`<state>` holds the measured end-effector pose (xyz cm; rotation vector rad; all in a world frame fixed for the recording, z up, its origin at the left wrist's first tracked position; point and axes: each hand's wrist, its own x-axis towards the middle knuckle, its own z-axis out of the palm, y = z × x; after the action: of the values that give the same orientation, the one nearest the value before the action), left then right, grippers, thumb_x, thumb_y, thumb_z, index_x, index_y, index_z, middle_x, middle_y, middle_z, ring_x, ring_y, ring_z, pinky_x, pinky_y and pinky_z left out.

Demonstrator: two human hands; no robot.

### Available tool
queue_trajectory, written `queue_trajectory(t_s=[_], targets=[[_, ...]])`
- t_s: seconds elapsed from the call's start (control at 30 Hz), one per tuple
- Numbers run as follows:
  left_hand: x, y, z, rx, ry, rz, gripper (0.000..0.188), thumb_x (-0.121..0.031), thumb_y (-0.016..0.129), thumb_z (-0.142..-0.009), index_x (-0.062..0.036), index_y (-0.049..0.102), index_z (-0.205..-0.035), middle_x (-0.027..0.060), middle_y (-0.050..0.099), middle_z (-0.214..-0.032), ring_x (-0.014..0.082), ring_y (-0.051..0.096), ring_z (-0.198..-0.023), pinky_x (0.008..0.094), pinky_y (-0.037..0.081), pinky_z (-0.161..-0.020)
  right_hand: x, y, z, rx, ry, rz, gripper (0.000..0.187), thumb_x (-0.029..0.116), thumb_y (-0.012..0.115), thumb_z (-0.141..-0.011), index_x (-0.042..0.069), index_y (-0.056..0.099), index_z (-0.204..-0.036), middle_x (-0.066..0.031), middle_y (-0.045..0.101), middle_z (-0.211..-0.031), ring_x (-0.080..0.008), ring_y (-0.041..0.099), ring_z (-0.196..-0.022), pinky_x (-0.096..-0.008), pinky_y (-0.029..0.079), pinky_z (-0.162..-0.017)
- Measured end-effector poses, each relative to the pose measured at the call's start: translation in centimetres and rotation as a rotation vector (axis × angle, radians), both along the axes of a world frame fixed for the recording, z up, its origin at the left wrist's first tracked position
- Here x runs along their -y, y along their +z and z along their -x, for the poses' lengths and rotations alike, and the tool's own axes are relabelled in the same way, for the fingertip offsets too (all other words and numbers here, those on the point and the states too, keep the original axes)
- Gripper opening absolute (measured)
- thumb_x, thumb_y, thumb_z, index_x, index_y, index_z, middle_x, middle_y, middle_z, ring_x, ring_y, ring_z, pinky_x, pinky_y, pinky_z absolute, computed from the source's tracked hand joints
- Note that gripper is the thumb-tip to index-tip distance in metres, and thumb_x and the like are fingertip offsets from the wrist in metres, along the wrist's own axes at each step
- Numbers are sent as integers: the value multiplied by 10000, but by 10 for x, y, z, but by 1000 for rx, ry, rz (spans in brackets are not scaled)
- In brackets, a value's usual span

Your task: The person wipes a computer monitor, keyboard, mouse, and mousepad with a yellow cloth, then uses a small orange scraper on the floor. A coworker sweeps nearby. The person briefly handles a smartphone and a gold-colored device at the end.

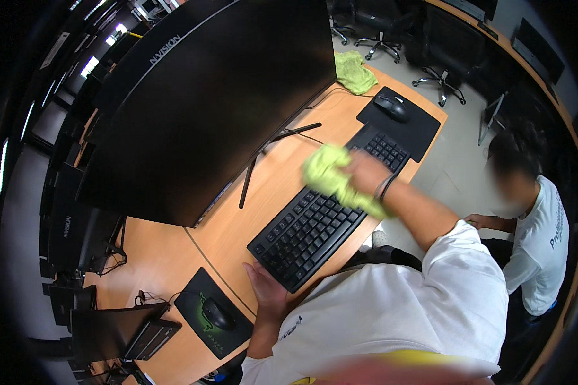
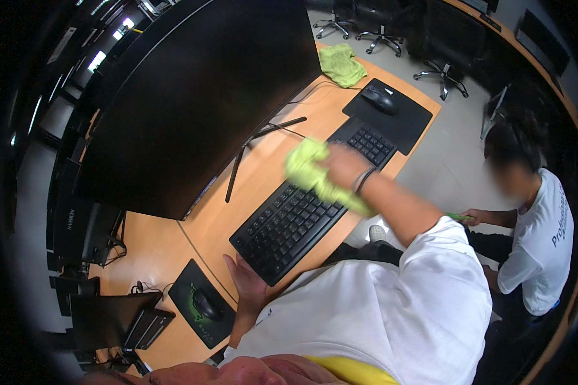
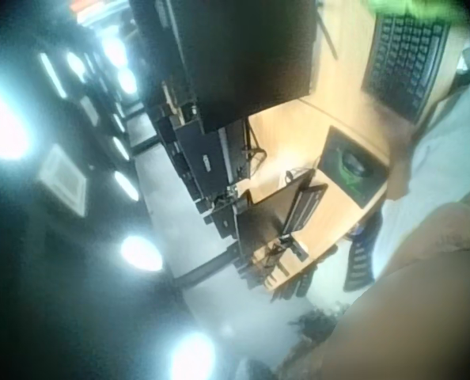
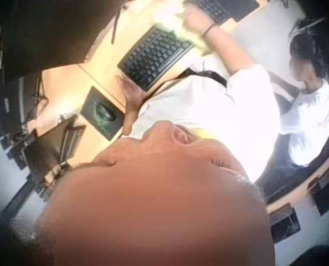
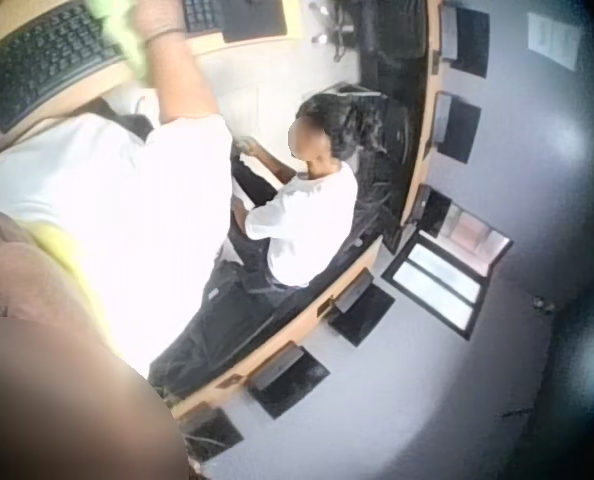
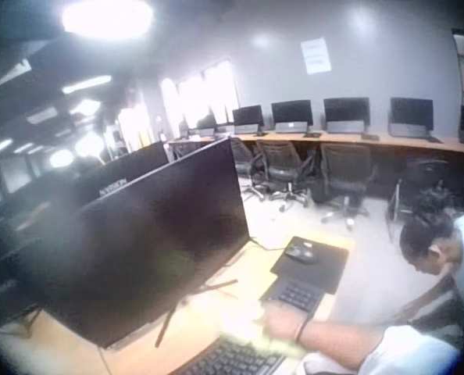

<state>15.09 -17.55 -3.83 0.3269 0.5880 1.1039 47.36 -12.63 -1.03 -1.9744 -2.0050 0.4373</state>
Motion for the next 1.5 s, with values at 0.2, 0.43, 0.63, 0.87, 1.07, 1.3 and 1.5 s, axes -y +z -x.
queue_trajectory(t_s=[0.2, 0.43, 0.63, 0.87, 1.07, 1.3, 1.5], targets=[[0, 6, 3, 15, -30, -20, 670, -551, 189, -876, -38, 285, -1295, 121, 382, -1296, 266, 380, -1174, 406, 285, -984, -24, 20, -84, 267, -569, -19, 343, 112, 501, -762, 219, 581, -1078, -140, 514, -982, -284, 526, -933, -362, 452, -789], [4, 14, -5, -193, 75, -82, 699, -565, 172, -872, 2, 353, -1239, 128, 442, -1245, 247, 412, -1149, 375, 296, -975, 9, 26, 31, 126, 157, -77, 477, 315, 633, -676, 251, 524, -1136, -141, 378, -1264, -343, 358, -1168, -563, 297, -912], [8, 14, -15, -186, 208, 3, 701, -571, 213, -866, 19, 388, -1200, 135, 464, -1221, 246, 429, -1130, 370, 315, -964, -6, -1, -29, -2, 85, -41, 452, 140, 598, -692, 253, 530, -1124, -115, 469, -1069, -297, 461, -1028, -402, 415, -853], [12, 14, -9, -118, 155, -84, 720, -595, 278, -842, 23, 392, -1192, 134, 482, -1200, 258, 451, -1105, 377, 338, -953, -9, -7, -116, 69, -411, 13, 390, 91, 557, -735, 241, 561, -1095, -122, 461, -1096, -288, 492, -1005, -371, 439, -850], [17, 18, -13, -153, 197, -11, 739, -617, 282, -827, 13, 396, -1196, 131, 488, -1193, 260, 448, -1107, 378, 340, -952, 57, 1, 72, -126, 177, -198, 401, 138, 545, -677, 184, 582, -1074, -191, 505, -1080, -330, 428, -1096, -468, 398, -848], [17, 32, -13, -315, 164, 143, 779, -671, 268, -789, -41, 380, -1233, 110, 456, -1227, 269, 417, -1135, 417, 329, -961, 103, 22, 140, -147, 618, -403, 272, 157, 562, -682, 203, 615, -945, -114, 530, -940, -288, 539, -908, -438, 469, -705], [2, 22, -5, -107, 43, 7, 750, -629, 263, -820, 8, 392, -1196, 136, 454, -1225, 271, 420, -1134, 408, 309, -977, 56, -5, -50, 176, -476, -13, 376, 117, 560, -726, 278, 582, -1065, -90, 481, -1060, -262, 474, -1017, -363, 430, -839]])
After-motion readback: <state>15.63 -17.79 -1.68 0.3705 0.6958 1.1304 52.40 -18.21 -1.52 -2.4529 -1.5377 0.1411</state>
